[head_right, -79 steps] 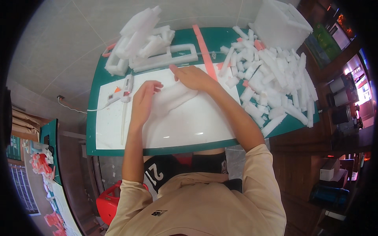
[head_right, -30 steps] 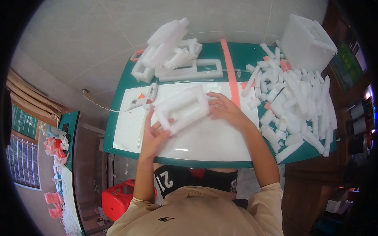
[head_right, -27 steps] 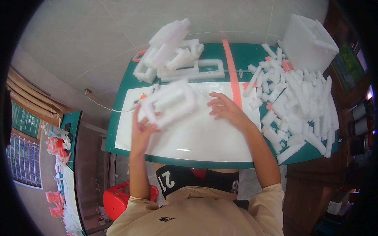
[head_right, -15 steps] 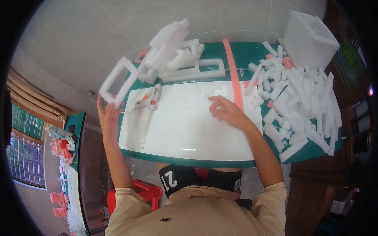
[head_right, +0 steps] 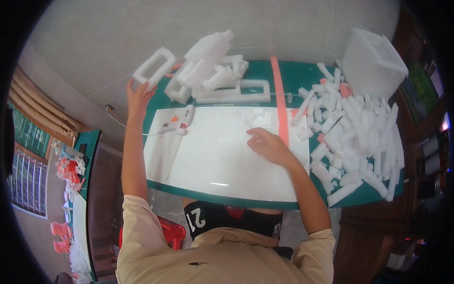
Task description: Gluing white foam blocks together using a hot glue gun.
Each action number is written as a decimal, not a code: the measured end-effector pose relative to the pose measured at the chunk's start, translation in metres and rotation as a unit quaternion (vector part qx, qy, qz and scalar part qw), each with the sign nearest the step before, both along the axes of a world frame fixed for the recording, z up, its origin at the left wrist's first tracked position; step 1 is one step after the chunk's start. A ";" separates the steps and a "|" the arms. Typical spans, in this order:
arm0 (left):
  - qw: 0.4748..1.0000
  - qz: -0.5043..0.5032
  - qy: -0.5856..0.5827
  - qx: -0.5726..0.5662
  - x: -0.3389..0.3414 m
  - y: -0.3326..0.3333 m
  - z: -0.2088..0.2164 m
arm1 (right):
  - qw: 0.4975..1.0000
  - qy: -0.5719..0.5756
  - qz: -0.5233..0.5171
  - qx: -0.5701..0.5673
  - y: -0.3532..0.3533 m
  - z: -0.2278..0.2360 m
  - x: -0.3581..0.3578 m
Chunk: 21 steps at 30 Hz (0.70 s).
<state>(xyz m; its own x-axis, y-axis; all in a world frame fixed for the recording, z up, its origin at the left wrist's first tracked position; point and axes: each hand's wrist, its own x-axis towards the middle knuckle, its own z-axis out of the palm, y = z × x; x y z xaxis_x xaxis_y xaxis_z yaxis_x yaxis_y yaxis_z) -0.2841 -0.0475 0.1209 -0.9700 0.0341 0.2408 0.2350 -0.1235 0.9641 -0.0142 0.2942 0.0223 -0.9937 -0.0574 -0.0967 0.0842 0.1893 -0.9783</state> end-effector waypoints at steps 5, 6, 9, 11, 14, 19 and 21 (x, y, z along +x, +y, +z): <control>0.999 0.005 -0.043 0.031 -0.024 0.035 -0.019 | 1.000 0.004 0.002 0.001 0.008 -0.009 0.001; 0.998 -0.005 -0.050 0.028 -0.025 0.042 -0.020 | 1.000 0.002 0.003 -0.011 0.009 -0.010 0.001; 0.998 -0.005 -0.060 0.012 -0.024 0.058 -0.021 | 1.000 -0.006 0.007 -0.015 0.006 -0.007 -0.001; 0.998 0.012 -0.054 -0.005 -0.024 0.061 -0.022 | 1.000 -0.010 0.007 -0.006 0.004 -0.004 -0.001; 0.995 0.033 -0.046 -0.087 -0.014 0.064 -0.018 | 1.000 -0.011 0.003 -0.006 0.006 -0.005 -0.001; 0.964 0.065 -0.036 -0.256 -0.005 0.040 -0.018 | 1.000 -0.014 0.002 0.001 0.006 -0.008 0.000; 0.964 0.070 0.001 -0.257 -0.005 0.032 -0.020 | 1.000 -0.014 -0.003 0.004 0.005 -0.004 0.004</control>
